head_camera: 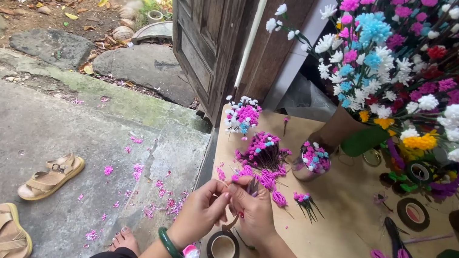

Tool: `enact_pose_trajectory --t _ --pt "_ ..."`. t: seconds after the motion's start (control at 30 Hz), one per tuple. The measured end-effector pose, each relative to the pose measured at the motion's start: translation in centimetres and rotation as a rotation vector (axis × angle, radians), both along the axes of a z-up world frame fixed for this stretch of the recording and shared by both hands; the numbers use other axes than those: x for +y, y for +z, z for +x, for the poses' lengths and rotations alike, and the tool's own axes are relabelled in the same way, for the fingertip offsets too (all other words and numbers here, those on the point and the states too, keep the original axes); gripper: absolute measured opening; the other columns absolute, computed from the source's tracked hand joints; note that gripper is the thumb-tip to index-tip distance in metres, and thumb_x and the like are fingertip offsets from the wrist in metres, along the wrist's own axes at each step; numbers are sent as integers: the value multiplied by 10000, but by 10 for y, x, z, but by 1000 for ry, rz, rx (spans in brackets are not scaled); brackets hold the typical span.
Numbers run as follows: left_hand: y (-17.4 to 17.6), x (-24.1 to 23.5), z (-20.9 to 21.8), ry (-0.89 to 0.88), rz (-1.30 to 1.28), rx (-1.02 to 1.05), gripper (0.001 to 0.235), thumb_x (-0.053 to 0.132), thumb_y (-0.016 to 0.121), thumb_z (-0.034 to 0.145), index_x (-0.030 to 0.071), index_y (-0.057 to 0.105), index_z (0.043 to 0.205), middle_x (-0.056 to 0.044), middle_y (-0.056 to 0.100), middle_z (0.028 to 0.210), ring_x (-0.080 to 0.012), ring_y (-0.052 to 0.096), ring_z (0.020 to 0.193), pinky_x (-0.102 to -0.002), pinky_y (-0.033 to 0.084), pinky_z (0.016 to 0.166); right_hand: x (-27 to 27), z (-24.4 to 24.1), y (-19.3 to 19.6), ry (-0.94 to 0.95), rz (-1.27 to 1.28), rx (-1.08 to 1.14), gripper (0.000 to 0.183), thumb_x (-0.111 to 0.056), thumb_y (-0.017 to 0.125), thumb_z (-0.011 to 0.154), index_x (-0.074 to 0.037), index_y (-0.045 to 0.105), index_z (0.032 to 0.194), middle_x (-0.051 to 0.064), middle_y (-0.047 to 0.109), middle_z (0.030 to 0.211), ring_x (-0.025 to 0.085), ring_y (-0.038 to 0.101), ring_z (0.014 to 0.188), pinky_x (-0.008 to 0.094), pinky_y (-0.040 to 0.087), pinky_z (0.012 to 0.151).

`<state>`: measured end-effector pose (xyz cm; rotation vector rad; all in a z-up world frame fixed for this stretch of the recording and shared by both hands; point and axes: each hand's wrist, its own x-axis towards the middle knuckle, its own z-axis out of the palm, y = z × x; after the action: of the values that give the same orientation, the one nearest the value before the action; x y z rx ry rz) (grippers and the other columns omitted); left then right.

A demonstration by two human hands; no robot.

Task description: Attaching small flower heads to stems to complete a floral arrangement.

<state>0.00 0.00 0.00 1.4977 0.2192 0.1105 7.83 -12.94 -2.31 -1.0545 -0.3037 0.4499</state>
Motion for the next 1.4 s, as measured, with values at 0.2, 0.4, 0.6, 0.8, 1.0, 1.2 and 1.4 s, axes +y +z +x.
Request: enact_pose_trajectory --t 0.2,0.4,0.6,0.8,1.0,1.2,1.4 --pt "-1 4 -2 -223 538 91 195 254 574 999 148 551 837 -26 685 753 -203 617 683 -369 459 643 -5 27 -19 -124 146 47 136 -12 732 927 -131 677 888 -18 481 520 87 347 419 276 367 425" --pt "-7 15 -1 -82 485 114 361 396 456 1040 141 581 818 -16 752 784 -181 689 625 -348 499 593 2 17 -3 -195 -28 38 198 -15 742 905 -118 577 867 -6 410 499 114 374 424 286 388 457" --pt "-22 31 -2 52 626 -58 428 364 584 1026 127 456 693 -24 463 601 -175 430 554 -363 337 540 4 8 7 -164 -279 -25 138 -47 686 956 -102 568 911 1 455 623 82 405 474 238 351 459" --pt "-25 32 -1 74 776 -32 309 383 600 994 121 598 829 -50 629 766 -228 574 661 -387 432 583 1 17 -2 -220 -261 -30 189 -44 763 907 -115 587 901 4 553 779 94 438 493 241 381 464" --pt "-33 29 1 71 885 -91 286 358 579 1010 103 620 890 -75 637 861 -286 621 673 -433 483 549 -1 27 -16 -216 -246 -35 215 -14 765 901 -120 578 912 28 597 803 96 447 435 237 408 408" --pt "-39 30 1 79 954 -127 273 349 573 1014 101 631 917 -102 640 887 -341 631 633 -480 480 518 -1 24 -10 -217 -302 -139 149 -7 751 920 -131 674 951 5 628 764 82 467 450 226 423 429" --pt "-39 30 1 70 982 -131 276 358 568 1017 111 611 902 -104 614 860 -356 620 620 -499 469 508 -1 25 -15 -226 -294 -195 146 9 726 924 -122 673 961 0 697 944 84 479 447 220 426 444"
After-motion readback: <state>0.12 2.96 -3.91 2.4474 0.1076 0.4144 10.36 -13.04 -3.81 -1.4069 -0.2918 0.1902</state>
